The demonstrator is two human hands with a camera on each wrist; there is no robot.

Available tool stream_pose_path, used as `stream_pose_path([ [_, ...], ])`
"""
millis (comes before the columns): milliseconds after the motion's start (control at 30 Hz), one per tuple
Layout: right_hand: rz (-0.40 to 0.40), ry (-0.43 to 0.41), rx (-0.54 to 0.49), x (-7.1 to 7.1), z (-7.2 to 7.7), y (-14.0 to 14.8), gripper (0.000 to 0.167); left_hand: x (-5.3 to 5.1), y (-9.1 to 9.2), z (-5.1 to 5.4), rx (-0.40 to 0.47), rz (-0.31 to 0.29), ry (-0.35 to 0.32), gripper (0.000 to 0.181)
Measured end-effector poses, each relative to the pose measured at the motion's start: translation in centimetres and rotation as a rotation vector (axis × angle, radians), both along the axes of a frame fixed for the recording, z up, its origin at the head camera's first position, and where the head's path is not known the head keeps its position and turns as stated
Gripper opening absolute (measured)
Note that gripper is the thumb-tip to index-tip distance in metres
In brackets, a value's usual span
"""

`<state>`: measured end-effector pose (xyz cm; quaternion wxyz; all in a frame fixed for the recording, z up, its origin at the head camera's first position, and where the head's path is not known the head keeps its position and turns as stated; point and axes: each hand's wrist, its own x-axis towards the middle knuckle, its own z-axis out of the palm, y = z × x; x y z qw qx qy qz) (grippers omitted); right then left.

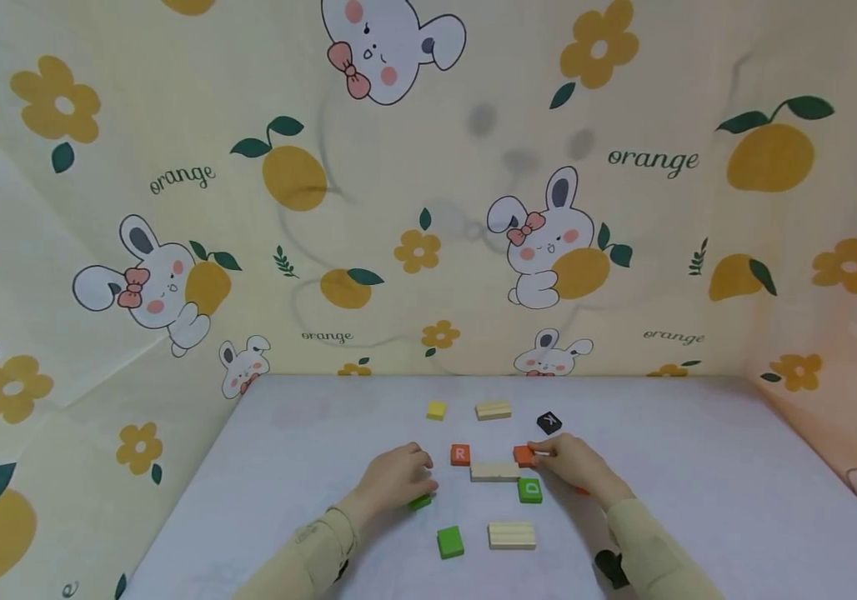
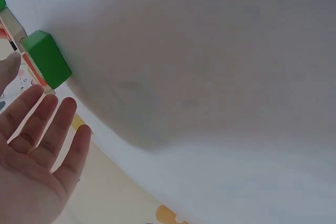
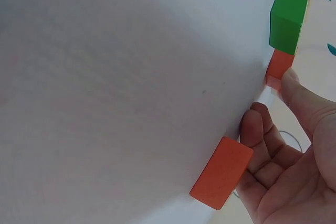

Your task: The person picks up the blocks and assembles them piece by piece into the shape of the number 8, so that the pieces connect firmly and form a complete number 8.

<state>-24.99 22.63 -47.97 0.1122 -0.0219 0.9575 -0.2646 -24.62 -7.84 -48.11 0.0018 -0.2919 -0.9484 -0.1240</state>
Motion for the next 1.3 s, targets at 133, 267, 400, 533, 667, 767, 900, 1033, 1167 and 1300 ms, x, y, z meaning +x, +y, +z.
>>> stream_pose_path([
  [133, 0.005, 0.0, 0.003, 0.0, -0.2, 0.0, 0.034, 0.9, -0.7, 0.0, -0.011, 0.003, -0.005, 0.034],
  [267, 0.002, 0.004, -0.005, 0.0, -0.2, 0.0, 0.034, 1.6, -1.3, -0.2, -0.001, 0.022, -0.011, 0.036],
  [400, -0.001, -0.002, -0.015, -0.1, 0.0, 0.0, 0.035, 1.9, -1.9, -0.5, 0.003, 0.044, -0.001, 0.037],
  [533, -0.003, -0.009, -0.011, -0.1, -0.1, 0.1, 0.035, 2.1, -2.3, -0.9, 0.02, 0.051, 0.026, 0.037],
  [667, -0.004, -0.006, -0.012, 0.0, -0.1, 0.1, 0.036, 2.2, -2.6, -1.0, 0.032, 0.066, 0.052, 0.036],
  [767, -0.007, -0.01, -0.011, 0.0, 0.0, 0.0, 0.036, 2.2, -2.7, -1.0, 0.032, 0.074, 0.065, 0.036],
  [900, -0.011, -0.021, -0.004, 0.0, -0.1, -0.1, 0.036, 2.3, -2.9, -1.0, 0.037, 0.073, 0.087, 0.035],
  [1033, -0.003, -0.015, -0.002, 0.1, 0.0, -0.1, 0.036, 2.4, -2.6, -0.9, 0.079, 0.067, 0.056, 0.031],
  [1167, 0.007, -0.007, -0.012, 0.1, 0.1, 0.0, 0.034, 2.2, -1.9, -0.8, 0.128, 0.083, -0.026, 0.029],
  [1300, 0.003, -0.01, -0.019, 0.0, 0.1, 0.0, 0.034, 2.0, -1.0, -0.7, 0.141, 0.098, -0.077, 0.029],
])
